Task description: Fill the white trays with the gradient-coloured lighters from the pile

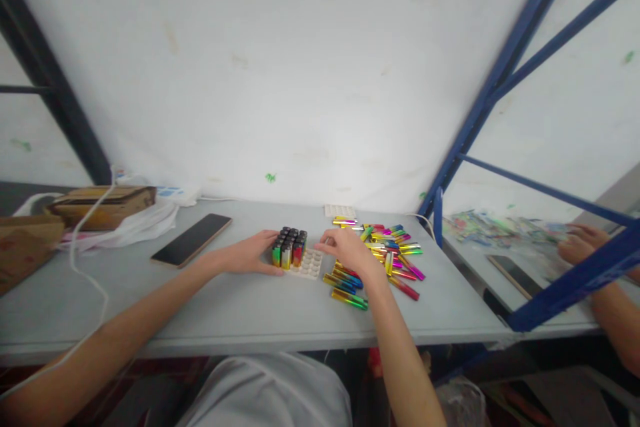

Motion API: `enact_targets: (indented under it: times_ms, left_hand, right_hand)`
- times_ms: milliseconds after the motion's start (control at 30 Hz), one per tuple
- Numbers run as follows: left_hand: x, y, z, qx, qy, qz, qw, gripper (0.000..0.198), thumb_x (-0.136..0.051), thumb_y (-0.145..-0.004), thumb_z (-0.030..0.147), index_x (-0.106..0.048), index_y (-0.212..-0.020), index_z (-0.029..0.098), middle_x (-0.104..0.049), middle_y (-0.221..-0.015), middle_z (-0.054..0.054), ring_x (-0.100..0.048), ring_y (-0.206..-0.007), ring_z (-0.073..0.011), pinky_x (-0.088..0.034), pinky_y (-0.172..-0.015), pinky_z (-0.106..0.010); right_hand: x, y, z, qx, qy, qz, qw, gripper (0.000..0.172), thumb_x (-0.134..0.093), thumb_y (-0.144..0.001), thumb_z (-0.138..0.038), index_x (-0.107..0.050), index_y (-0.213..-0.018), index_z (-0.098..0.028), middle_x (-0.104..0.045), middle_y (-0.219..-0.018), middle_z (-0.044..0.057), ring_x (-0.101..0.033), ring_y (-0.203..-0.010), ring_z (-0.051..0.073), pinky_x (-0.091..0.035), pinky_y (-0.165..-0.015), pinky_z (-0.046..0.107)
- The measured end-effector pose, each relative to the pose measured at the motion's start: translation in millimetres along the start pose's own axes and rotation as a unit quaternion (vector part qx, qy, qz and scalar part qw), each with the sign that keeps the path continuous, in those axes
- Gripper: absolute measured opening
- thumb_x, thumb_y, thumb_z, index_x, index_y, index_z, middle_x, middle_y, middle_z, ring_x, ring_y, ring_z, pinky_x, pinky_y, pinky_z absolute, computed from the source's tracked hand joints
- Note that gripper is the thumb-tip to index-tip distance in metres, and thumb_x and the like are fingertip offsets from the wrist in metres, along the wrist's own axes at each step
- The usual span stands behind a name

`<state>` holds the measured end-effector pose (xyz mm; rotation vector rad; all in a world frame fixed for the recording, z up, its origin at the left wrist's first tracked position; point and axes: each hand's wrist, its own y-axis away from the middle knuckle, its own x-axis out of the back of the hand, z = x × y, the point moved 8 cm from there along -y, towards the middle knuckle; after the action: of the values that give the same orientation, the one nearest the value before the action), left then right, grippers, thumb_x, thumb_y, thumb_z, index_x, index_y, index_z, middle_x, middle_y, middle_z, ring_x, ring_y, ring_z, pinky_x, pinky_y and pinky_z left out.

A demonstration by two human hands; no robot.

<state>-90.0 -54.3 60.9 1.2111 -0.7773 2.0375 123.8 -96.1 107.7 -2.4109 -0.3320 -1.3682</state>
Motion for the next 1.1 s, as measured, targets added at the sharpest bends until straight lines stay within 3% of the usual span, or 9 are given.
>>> enact_targets:
  times_ms: [100,167,267,400,633,900,1100]
  left_hand:
    - [-0.5,-0.4,-1.4,0.004,-0.005,-0.005,1.0,0.091,-0.078,-0.079,0.077,-0.06,-0.144,0.016,-0.06,-0.153,-0.019,-0.057,-0.14,-0.0407,-0.042,-0.122,-0.049]
    - [0.1,-0.3,-1.6,0.004,-0.007,-0.001,1.0,0.09,-0.078,-0.078,0.078,-0.06,-0.143,0.018,-0.061,-0.152,-0.018,-0.058,-0.139,-0.0405,-0.044,-0.121,-0.048]
    - [0.6,0.2,-1.8,0.006,-0.007,0.0,1.0,0.091,-0.077,-0.078,0.079,-0.061,-0.143,0.018,-0.062,-0.151,-0.018,-0.058,-0.139,-0.0406,-0.044,-0.121,-0.048]
    - [0.0,0.4,-3.1,0.018,-0.01,-0.002,1.0,0.094,-0.076,-0.077,0.081,-0.061,-0.143,0.016,-0.06,-0.154,-0.019,-0.057,-0.141,-0.0416,-0.043,-0.123,-0.048]
    - [-2.2,-0.4,-4.9,0.02,-0.003,-0.01,1.0,0.095,-0.079,-0.077,0.078,-0.059,-0.146,0.015,-0.059,-0.155,-0.021,-0.055,-0.143,-0.0404,-0.041,-0.125,-0.048]
    - [-1.0,1.1,-5.0,0.019,-0.006,-0.004,1.0,0.094,-0.079,-0.078,0.078,-0.059,-0.146,0.016,-0.059,-0.155,-0.021,-0.055,-0.143,-0.0408,-0.042,-0.124,-0.049]
    - [0.3,2.1,-3.1,0.014,0.0,-0.001,1.0,0.095,-0.077,-0.077,0.081,-0.059,-0.145,0.017,-0.059,-0.155,-0.022,-0.055,-0.143,-0.0426,-0.043,-0.123,-0.052]
  right_hand:
    - [18.4,2.1,40.5,-0.039,0.094,0.056,0.993,0.019,-0.063,-0.101,-0.025,-0.081,-0.101,-0.018,-0.082,-0.103,0.013,-0.076,-0.097,0.027,-0.055,-0.093,0.038]
    - [21.9,3.0,64.3,-0.062,0.145,0.077,0.985,0.025,-0.062,-0.099,-0.021,-0.079,-0.117,-0.016,-0.078,-0.125,0.016,-0.072,-0.119,0.03,-0.051,-0.109,0.043]
    - [13.4,1.7,88.4,-0.073,0.177,0.08,0.978,0.046,-0.057,-0.1,-0.019,-0.067,-0.144,-0.013,-0.065,-0.151,0.018,-0.059,-0.142,0.03,-0.04,-0.124,0.046]
    - [-8.6,-1.4,104.0,-0.079,0.179,0.038,0.98,0.056,-0.046,-0.104,-0.019,-0.053,-0.159,-0.01,-0.048,-0.167,0.019,-0.043,-0.157,0.027,-0.032,-0.131,0.045]
    - [-9.3,-9.5,111.6,-0.157,0.198,0.024,0.967,0.056,-0.033,-0.111,-0.022,-0.04,-0.167,-0.018,-0.034,-0.175,0.015,-0.031,-0.163,0.03,-0.024,-0.131,0.062]
    - [-7.8,-15.5,109.1,-0.146,0.207,0.008,0.967,0.042,-0.048,-0.111,-0.035,-0.062,-0.147,-0.021,-0.06,-0.153,0.018,-0.056,-0.143,0.033,-0.033,-0.124,0.058]
    - [1.9,-18.6,110.3,-0.122,0.187,0.047,0.974,0.044,-0.047,-0.111,-0.039,-0.063,-0.148,-0.021,-0.061,-0.152,0.017,-0.058,-0.138,0.028,-0.038,-0.121,0.047]
